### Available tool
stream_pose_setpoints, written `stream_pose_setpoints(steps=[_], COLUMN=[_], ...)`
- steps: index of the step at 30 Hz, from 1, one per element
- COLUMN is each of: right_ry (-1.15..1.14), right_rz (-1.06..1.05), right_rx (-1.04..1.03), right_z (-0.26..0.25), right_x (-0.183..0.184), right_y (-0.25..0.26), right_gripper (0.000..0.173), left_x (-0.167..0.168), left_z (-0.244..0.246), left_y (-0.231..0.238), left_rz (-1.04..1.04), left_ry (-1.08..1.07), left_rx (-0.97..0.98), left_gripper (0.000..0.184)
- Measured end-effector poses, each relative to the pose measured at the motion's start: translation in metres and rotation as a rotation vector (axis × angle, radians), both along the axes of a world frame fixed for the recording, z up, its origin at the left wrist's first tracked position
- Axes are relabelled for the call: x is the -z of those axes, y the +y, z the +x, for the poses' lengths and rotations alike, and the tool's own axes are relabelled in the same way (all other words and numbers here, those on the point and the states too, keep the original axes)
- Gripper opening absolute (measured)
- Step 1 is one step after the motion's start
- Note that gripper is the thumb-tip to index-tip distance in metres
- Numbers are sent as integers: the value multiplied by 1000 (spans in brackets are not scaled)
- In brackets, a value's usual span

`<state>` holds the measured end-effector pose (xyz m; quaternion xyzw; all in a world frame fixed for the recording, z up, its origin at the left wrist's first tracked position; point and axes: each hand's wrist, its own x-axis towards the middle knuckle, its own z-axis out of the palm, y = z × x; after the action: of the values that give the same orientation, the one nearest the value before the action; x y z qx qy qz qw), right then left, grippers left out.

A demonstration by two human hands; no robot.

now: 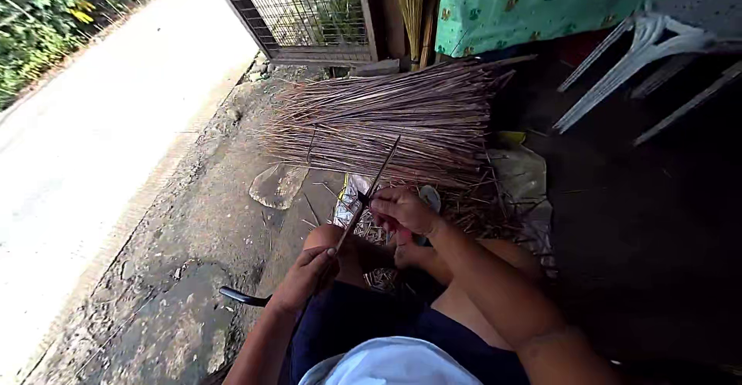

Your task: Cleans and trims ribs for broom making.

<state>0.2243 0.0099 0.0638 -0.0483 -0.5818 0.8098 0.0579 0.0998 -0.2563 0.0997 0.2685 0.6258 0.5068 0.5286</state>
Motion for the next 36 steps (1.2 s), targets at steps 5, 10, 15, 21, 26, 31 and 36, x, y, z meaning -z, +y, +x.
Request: stream_pose_setpoints(steps=[5,10,15,21,26,31,36], right_ry=[142,126,87,34,-36,-119,-174], right_rz=[28,69,120,3,-74,12,2], right_rx=[30,141,352,469,642,276,70], right_z=[-1,1,2,-6,-4,-2,-2], right_x=[2,2,6,7,12,6,11], right_y=[13,19,41,51,77,34,2], right_gripper=[22,24,25,25,23,26,24], left_x=[-3,-4,-2,6,18,18,8], left_z=[-6,-5,0,1,4,9,9], left_y=[-9,-13,-20,-23,-30,-19,-6], left_rz=[73,63,39,11,-19,-63,-80], left_ry=[-293,-370,-337,-298,-286,-47,30], left_rx=[111,132,147,102,119,92,78], left_gripper=[50,50,45,43,42,34,27])
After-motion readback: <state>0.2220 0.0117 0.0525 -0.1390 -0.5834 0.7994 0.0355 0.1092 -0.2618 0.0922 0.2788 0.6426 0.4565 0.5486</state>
